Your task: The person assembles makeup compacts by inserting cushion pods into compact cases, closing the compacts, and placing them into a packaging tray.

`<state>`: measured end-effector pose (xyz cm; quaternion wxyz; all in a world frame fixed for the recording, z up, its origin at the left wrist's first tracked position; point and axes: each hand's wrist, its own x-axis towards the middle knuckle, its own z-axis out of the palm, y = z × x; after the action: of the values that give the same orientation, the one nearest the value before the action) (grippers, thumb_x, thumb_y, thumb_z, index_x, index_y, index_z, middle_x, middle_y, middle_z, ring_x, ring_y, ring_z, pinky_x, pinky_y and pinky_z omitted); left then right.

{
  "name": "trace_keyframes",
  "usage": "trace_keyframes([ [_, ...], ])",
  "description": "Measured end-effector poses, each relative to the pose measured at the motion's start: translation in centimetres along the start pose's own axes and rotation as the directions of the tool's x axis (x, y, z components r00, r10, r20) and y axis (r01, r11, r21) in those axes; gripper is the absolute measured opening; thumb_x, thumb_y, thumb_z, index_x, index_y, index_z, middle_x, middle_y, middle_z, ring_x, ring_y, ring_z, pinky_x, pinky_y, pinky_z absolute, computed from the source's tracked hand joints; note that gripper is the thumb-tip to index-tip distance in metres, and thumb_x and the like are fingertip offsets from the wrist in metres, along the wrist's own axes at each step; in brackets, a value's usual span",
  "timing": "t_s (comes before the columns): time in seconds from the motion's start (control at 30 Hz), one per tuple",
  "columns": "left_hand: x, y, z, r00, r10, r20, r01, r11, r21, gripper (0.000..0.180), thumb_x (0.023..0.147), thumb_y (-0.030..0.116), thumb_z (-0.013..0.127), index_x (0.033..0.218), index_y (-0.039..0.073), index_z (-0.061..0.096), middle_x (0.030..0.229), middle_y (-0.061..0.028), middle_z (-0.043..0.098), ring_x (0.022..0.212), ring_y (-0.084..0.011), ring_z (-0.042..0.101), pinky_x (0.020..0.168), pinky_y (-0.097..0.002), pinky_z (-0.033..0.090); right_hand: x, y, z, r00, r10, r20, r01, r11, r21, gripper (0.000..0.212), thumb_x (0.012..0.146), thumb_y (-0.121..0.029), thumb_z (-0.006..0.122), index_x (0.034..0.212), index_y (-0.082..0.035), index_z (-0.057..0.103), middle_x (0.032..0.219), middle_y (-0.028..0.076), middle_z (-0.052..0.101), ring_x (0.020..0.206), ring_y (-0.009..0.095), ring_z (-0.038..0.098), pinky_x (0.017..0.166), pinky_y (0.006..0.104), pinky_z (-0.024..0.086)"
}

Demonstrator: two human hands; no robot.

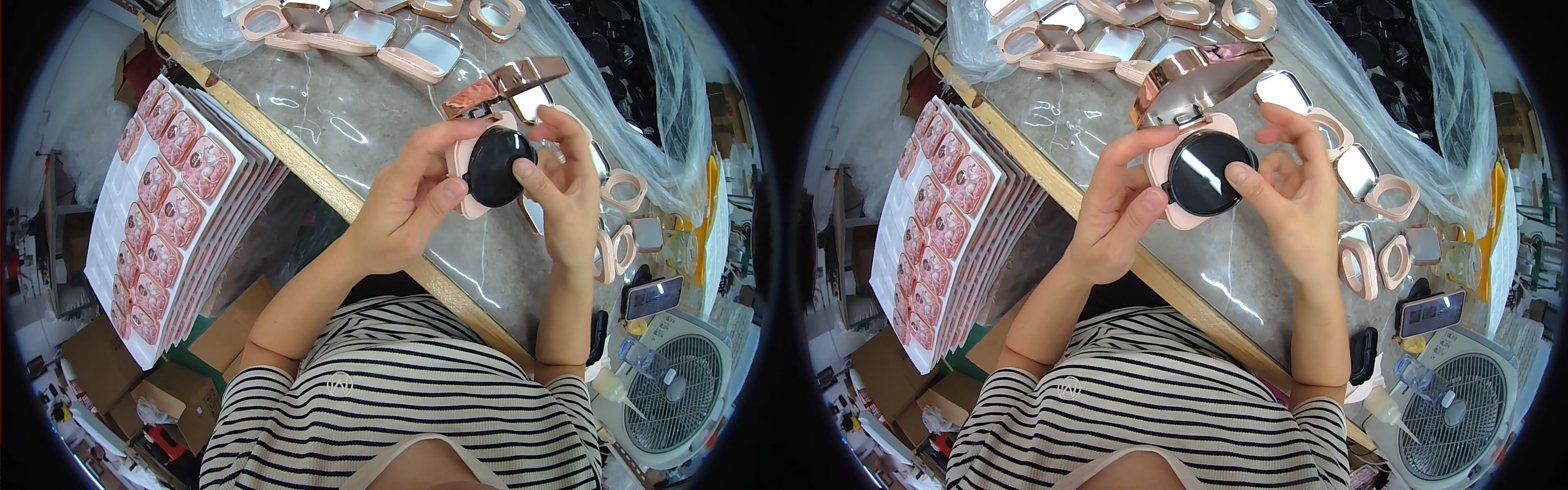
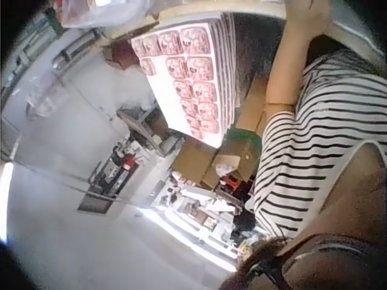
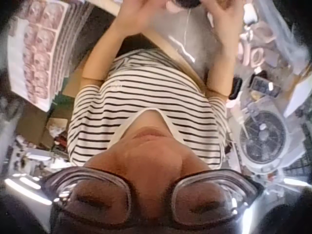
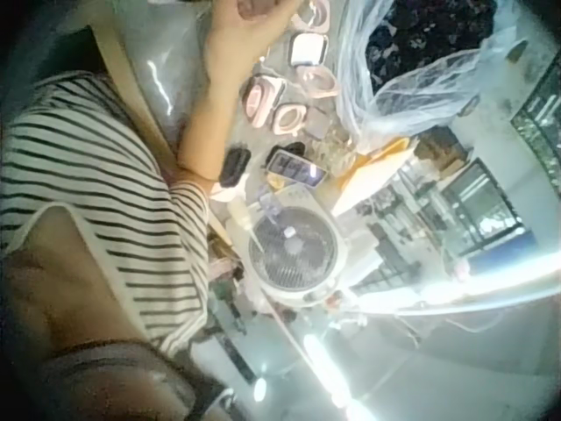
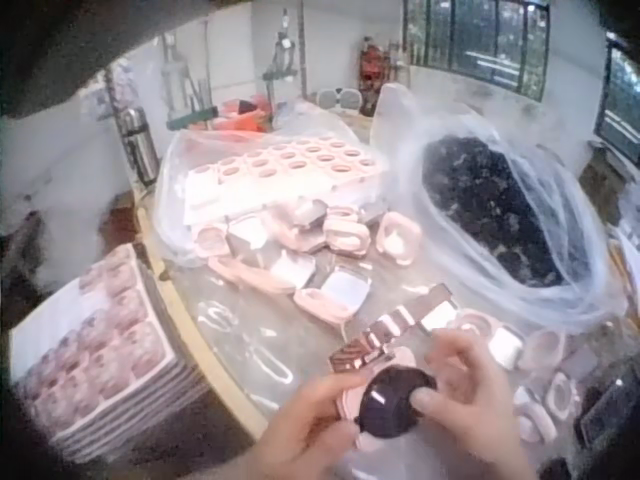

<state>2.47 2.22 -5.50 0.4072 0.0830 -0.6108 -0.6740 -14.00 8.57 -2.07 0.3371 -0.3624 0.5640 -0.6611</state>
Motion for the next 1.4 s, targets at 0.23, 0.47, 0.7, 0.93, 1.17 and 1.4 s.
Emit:
trace_keyframes([
  [0.23,0.2,0.1,-1.0,0.999,0.041,0.012,-0.043,0.988,0.151,0.042,0.094,0.003,0.044,0.135,0.004,0.034,0.116,-0.0135,0.059,0.095,-0.0142,0.06,0.083,-0.0255,0.047,0.2,0.3,-1.7,0.892,0.306,0.333,-0.309,0.95,-0.044,0.037,0.085,-0.017,0.067,0.114,0.002,0.054,0.082,0.001,0.061,0.06,0.003,0.048,0.05,0.0172,0.037],
  [0.47,0.0,1.3,-1.0,0.966,-0.2,-0.166,0.184,0.977,-0.109,0.043,0.09,-0.001,0.054,0.13,-0.003,0.04,0.11,-0.0166,0.063,0.094,-0.0145,0.062,0.078,-0.0249,0.051,-0.3,0.3,-1.2,0.941,0.192,0.28,-0.212,0.976,0.042,0.024,0.086,-0.015,0.067,0.098,-0.001,0.052,0.079,0.001,0.06,0.057,0.0,0.047,0.044,0.0154,0.033],
  [0.7,0.1,2.1,-1.1,0.936,-0.293,-0.195,0.287,0.956,-0.056,0.034,0.089,0.001,0.058,0.12,-0.009,0.052,0.103,-0.0144,0.066,0.088,-0.0125,0.062,0.075,-0.025,0.053,-0.4,0.7,-0.7,0.942,0.215,0.258,-0.231,0.973,0.032,0.022,0.087,-0.015,0.066,0.096,-0.001,0.052,0.078,0.001,0.06,0.055,0.0,0.046,0.043,0.0157,0.033],
  [0.93,-0.1,2.3,-1.2,0.921,-0.332,-0.203,0.345,0.938,0.03,0.032,0.088,0.001,0.058,0.119,-0.008,0.053,0.1,-0.0138,0.067,0.086,-0.0123,0.063,0.074,-0.025,0.053,-0.8,0.7,-0.6,0.95,0.193,0.246,-0.201,0.98,0.006,0.022,0.086,-0.016,0.066,0.093,-0.002,0.051,0.074,0.001,0.06,0.048,0.001,0.045,0.041,0.0144,0.035],
  [1.17,0.5,3.0,-2.6,0.916,-0.382,-0.12,0.365,0.92,-0.139,0.033,0.085,0.0,0.062,0.117,-0.007,0.055,0.098,-0.0108,0.066,0.089,-0.0132,0.063,0.077,-0.0246,0.052,-0.4,0.2,-0.9,0.927,0.187,0.325,-0.239,0.962,0.129,0.02,0.087,-0.015,0.064,0.094,-0.001,0.052,0.075,0.003,0.063,0.051,0.002,0.051,0.043,0.0136,0.038],
  [1.4,0.8,2.8,-2.7,0.931,-0.358,-0.067,0.357,0.934,-0.029,0.029,0.08,0.0,0.068,0.108,-0.007,0.062,0.094,-0.0058,0.061,0.078,-0.009,0.059,0.072,-0.021,0.05,-1.1,-0.2,-0.7,0.909,0.221,0.353,-0.234,0.972,-0.007,0.019,0.088,-0.013,0.063,0.096,-0.001,0.051,0.085,0.004,0.061,0.059,0.003,0.054,0.05,0.0158,0.044],
])
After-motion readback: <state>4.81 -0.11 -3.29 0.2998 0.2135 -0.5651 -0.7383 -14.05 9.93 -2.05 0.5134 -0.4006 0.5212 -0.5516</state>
